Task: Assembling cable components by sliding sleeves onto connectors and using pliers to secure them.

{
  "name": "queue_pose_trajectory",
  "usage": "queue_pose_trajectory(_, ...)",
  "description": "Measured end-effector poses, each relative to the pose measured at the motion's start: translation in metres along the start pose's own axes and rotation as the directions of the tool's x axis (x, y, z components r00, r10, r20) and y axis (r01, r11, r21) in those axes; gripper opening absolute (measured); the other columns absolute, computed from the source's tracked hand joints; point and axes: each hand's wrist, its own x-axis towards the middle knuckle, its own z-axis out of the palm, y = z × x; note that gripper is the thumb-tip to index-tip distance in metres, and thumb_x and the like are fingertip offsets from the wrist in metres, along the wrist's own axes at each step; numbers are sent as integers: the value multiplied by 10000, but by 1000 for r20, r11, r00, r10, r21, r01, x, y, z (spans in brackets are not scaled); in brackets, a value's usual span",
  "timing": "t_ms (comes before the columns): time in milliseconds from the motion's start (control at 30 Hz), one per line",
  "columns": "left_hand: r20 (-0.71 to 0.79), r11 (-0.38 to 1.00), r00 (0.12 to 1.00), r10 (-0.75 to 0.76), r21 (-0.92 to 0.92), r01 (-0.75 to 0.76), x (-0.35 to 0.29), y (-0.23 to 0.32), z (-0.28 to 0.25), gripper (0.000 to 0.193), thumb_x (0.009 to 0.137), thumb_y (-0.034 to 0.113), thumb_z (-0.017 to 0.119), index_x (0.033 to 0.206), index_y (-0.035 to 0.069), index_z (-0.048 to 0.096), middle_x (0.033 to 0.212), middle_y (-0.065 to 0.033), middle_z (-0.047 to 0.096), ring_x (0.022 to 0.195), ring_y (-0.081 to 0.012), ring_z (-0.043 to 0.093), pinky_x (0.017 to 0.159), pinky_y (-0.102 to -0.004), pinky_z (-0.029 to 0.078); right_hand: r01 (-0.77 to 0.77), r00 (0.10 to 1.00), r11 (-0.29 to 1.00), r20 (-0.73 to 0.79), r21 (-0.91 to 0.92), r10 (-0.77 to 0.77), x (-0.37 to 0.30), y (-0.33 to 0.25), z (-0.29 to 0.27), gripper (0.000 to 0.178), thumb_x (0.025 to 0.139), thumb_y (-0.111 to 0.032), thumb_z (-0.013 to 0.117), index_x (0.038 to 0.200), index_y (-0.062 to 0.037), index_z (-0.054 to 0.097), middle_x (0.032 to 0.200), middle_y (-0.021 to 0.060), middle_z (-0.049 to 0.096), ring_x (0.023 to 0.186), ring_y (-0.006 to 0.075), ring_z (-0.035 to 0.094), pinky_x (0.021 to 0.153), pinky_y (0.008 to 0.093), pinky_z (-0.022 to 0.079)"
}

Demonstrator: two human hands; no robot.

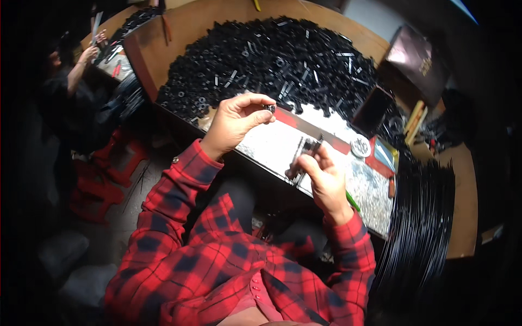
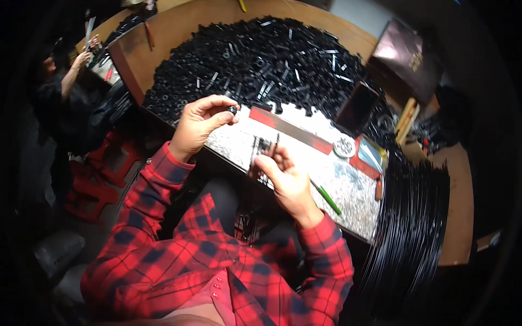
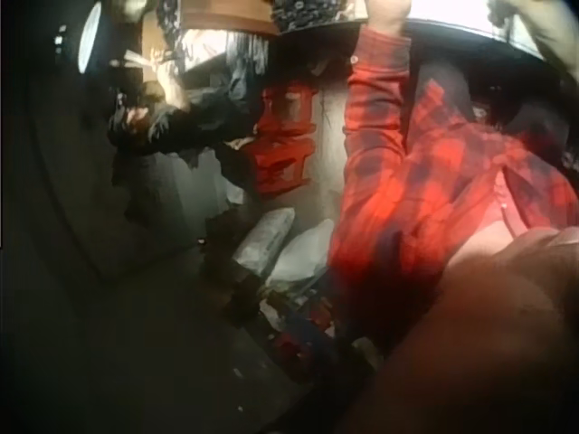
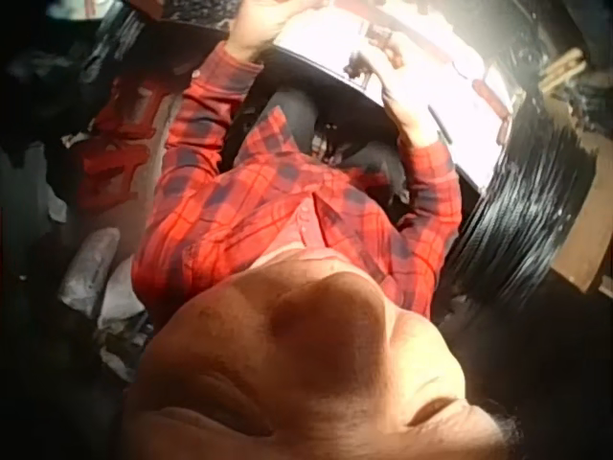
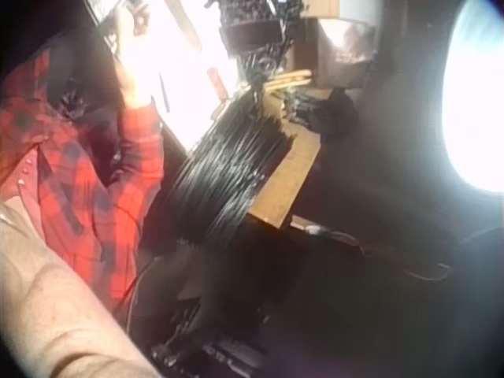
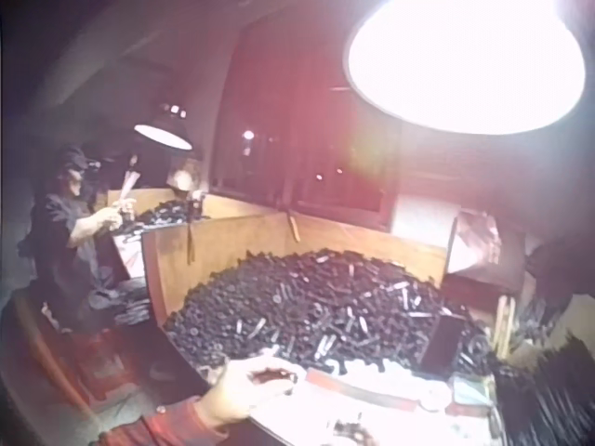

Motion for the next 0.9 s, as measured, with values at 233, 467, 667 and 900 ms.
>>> queue_pose_trajectory(233, 170, 982, 985, 14, -186, 18, -13, 15, 33, 263, 840, -13, 584, 1103, -14, 588, 1057, -82, 612, 998, -167, 583, 901, -301, 461, -9, 997, 998, 78, 58, 5, -2, -6, 2, 120, 877, -63, 581, 960, 18, 547, 795, 58, 617, 702, 115, 603, 649, 231, 491)
queue_pose_trajectory(467, 201, 966, 980, 10, -256, 42, -17, 18, 43, 285, 824, -13, 600, 1109, -10, 586, 1068, -89, 609, 1031, -177, 566, 932, -322, 441, 12, 998, 998, 67, 64, -16, -3, -6, 4, 117, 877, -62, 583, 957, 15, 544, 786, 60, 619, 690, 106, 594, 640, 225, 486)
queue_pose_trajectory(667, 228, 938, 974, -3, -337, 82, -19, 25, 47, 264, 815, -25, 602, 1079, -17, 588, 1069, -88, 604, 1021, -174, 566, 938, -325, 434, 14, 997, 998, 75, 57, -18, -3, -6, 4, 115, 878, -65, 582, 955, 12, 542, 784, 56, 615, 677, 106, 587, 634, 224, 482)
queue_pose_trajectory(900, 202, 970, 976, 80, -242, -30, -20, 23, 50, 230, 854, -38, 557, 1081, -10, 573, 988, -50, 601, 926, -104, 577, 840, -245, 470, 54, 988, 999, 147, 2, -53, -2, -4, 6, 124, 904, -90, 548, 974, 11, 529, 792, 50, 607, 702, 107, 581, 664, 237, 477)
